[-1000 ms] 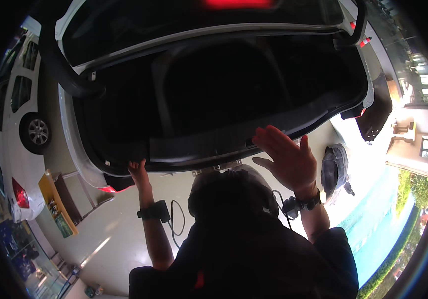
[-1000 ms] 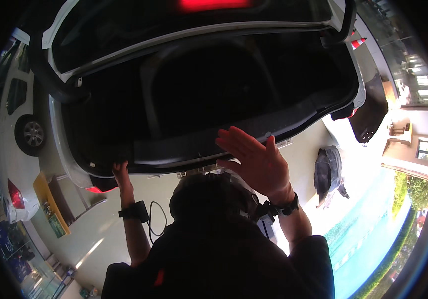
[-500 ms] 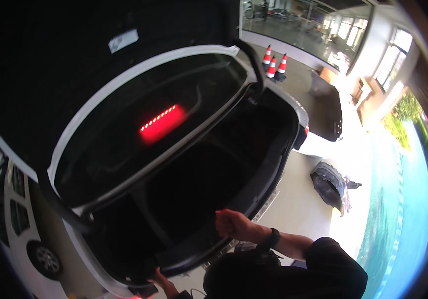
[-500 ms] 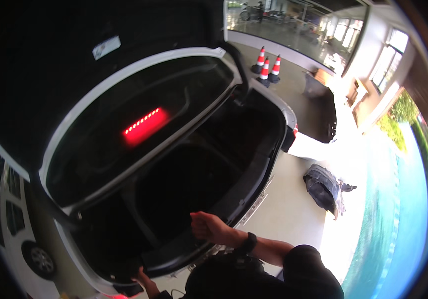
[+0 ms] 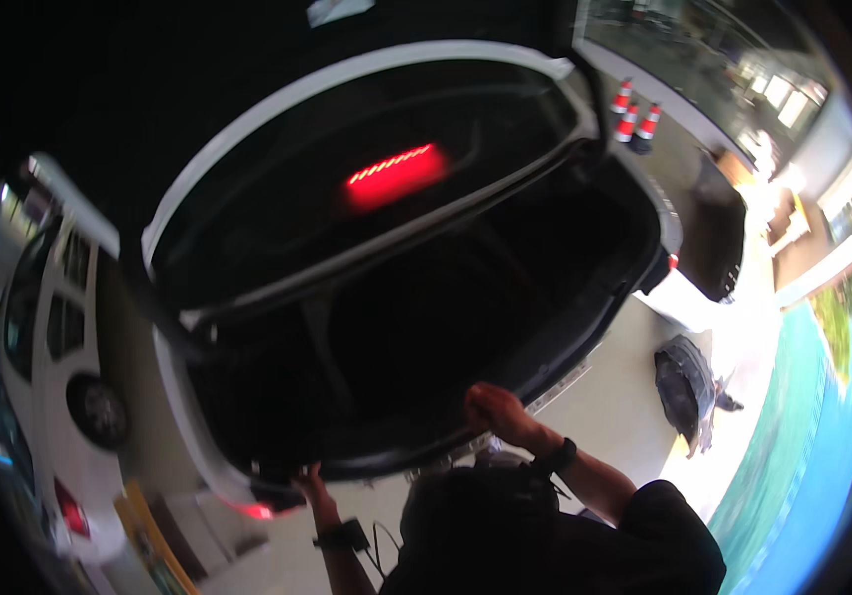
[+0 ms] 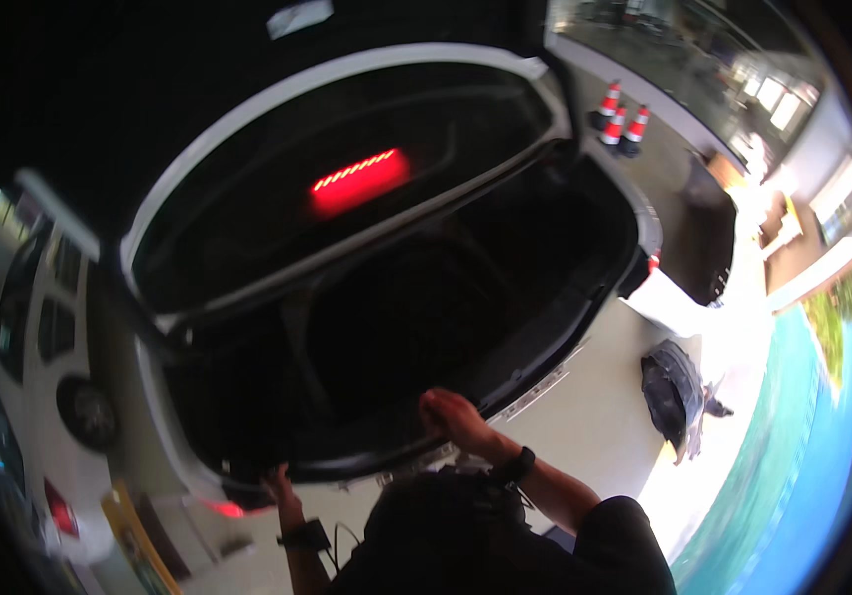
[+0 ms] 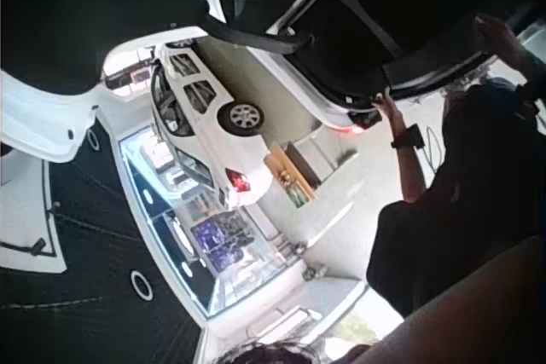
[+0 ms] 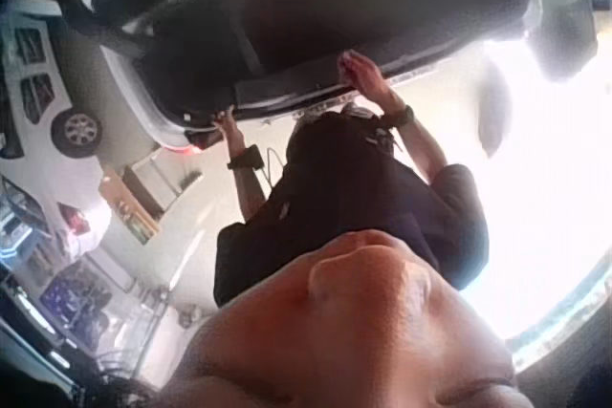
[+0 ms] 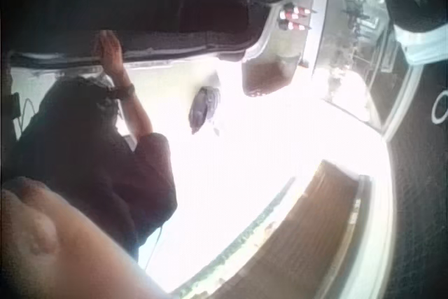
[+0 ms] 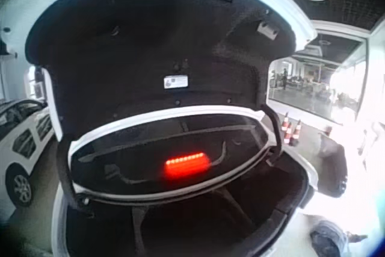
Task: Unscrew a component from the rear exterior of a white sedan using a screwdriver.
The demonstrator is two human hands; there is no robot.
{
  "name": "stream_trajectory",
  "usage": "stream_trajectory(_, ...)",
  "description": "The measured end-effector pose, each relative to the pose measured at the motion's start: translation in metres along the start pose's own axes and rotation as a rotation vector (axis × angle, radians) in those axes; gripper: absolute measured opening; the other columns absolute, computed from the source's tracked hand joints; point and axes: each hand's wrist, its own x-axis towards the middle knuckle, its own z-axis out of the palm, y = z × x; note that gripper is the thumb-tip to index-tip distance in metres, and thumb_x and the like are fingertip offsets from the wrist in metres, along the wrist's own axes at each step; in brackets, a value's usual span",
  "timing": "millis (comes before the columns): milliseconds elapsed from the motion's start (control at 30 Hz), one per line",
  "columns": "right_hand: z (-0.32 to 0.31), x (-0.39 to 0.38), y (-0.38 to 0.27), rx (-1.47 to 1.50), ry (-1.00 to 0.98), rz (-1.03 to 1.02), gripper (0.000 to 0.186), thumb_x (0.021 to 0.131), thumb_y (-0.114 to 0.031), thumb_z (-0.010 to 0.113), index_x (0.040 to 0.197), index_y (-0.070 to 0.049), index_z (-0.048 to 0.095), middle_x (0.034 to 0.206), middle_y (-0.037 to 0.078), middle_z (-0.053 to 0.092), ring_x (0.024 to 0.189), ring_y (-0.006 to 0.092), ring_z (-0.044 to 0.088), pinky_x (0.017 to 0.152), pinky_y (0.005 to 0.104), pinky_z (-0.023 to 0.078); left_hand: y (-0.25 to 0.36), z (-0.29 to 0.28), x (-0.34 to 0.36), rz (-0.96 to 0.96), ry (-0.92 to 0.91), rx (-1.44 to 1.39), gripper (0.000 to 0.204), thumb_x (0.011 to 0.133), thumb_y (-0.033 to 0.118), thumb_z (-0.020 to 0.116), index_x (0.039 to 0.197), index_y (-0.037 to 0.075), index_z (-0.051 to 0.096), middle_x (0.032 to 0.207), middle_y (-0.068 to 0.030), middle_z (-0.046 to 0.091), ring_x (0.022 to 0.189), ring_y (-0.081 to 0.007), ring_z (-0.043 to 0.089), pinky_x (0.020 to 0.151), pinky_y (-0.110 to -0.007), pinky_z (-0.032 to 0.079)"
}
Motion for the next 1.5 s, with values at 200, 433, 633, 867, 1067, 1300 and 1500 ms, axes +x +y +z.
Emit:
stream_trajectory(200, 0.017, 0.048, 0.03, -0.437, -0.349, 0.173, 0.016, 0.087, -0.013, 0.051, 0.095, 0.0, 0.056, 0.077, 0.006, 0.058, 0.073, 0.0145, 0.059, 0.065, 0.0269, 0.049, 0.01, 0.01, -0.029, 0.374, -0.001, 0.19, 0.073, 0.068, 0.009, 0.068, 0.126, 0.0, 0.024, 0.116, -0.021, 0.046, 0.111, -0.0306, 0.045, 0.09, -0.036, 0.037)
stream_trajectory(433, 0.111, 0.116, 0.104, -1.275, -0.81, -0.255, 0.014, 0.08, -0.01, 0.054, 0.091, -0.003, 0.057, 0.091, 0.01, 0.059, 0.081, 0.023, 0.059, 0.072, 0.0315, 0.048, 0.046, -0.02, -0.058, 0.398, -0.067, 0.453, 0.065, 0.075, 0.004, 0.057, 0.129, -0.002, 0.023, 0.115, -0.0234, 0.051, 0.1, -0.0302, 0.056, 0.08, -0.036, 0.047)
stream_trajectory(633, 0.163, 0.168, 0.19, -1.547, -1.161, -0.754, 0.01, 0.077, -0.016, 0.056, 0.083, -0.007, 0.057, 0.106, 0.007, 0.054, 0.102, 0.0215, 0.05, 0.086, 0.0364, 0.041, 0.05, -0.024, -0.062, 0.33, -0.136, 0.449, 0.062, 0.077, 0.006, 0.055, 0.13, -0.001, 0.023, 0.112, -0.0229, 0.052, 0.092, -0.0305, 0.059, 0.073, -0.036, 0.05)
stream_trajectory(867, 0.179, 0.165, 0.2, -1.782, -1.122, -0.821, 0.031, 0.073, -0.035, 0.058, 0.082, -0.006, 0.061, 0.088, 0.004, 0.052, 0.089, 0.0185, 0.053, 0.076, 0.0338, 0.044, 0.047, -0.02, -0.058, 0.359, -0.107, 0.385, 0.058, 0.077, 0.007, 0.053, 0.129, 0.001, 0.027, 0.098, -0.0191, 0.06, 0.079, -0.0325, 0.062, 0.068, -0.036, 0.051)
stream_trajectory(1067, 0.184, 0.199, 0.217, -1.649, -1.273, -0.908, 0.027, 0.071, -0.032, 0.059, 0.064, -0.005, 0.057, 0.069, 0.007, 0.054, 0.064, 0.0207, 0.056, 0.055, 0.0337, 0.047, 0.052, -0.014, -0.054, 0.343, -0.083, 0.435, 0.054, 0.08, 0.009, 0.051, 0.127, -0.002, 0.028, 0.094, -0.022, 0.06, 0.081, -0.0321, 0.062, 0.068, -0.035, 0.051)
stream_trajectory(1300, 0.191, 0.181, 0.181, -1.557, -1.2, -0.813, 0.033, 0.077, -0.036, 0.057, 0.073, -0.003, 0.062, 0.081, 0.01, 0.056, 0.075, 0.0226, 0.057, 0.062, 0.0352, 0.049, 0.076, -0.001, -0.051, 0.258, 0.103, 0.6, 0.037, 0.081, 0.018, 0.056, 0.109, -0.002, 0.044, 0.075, -0.0171, 0.062, 0.063, -0.0316, 0.061, 0.051, -0.038, 0.047)
stream_trajectory(1500, 0.191, 0.171, 0.175, -1.665, -1.258, -0.781, 0.026, 0.074, -0.029, 0.06, 0.075, -0.003, 0.06, 0.081, 0.01, 0.054, 0.077, 0.0232, 0.055, 0.064, 0.0347, 0.048, 0.07, 0.005, -0.048, 0.282, 0.258, 0.706, 0.02, 0.079, 0.016, 0.055, 0.091, 0.001, 0.053, 0.07, -0.0163, 0.061, 0.061, -0.0338, 0.06, 0.049, -0.039, 0.046)
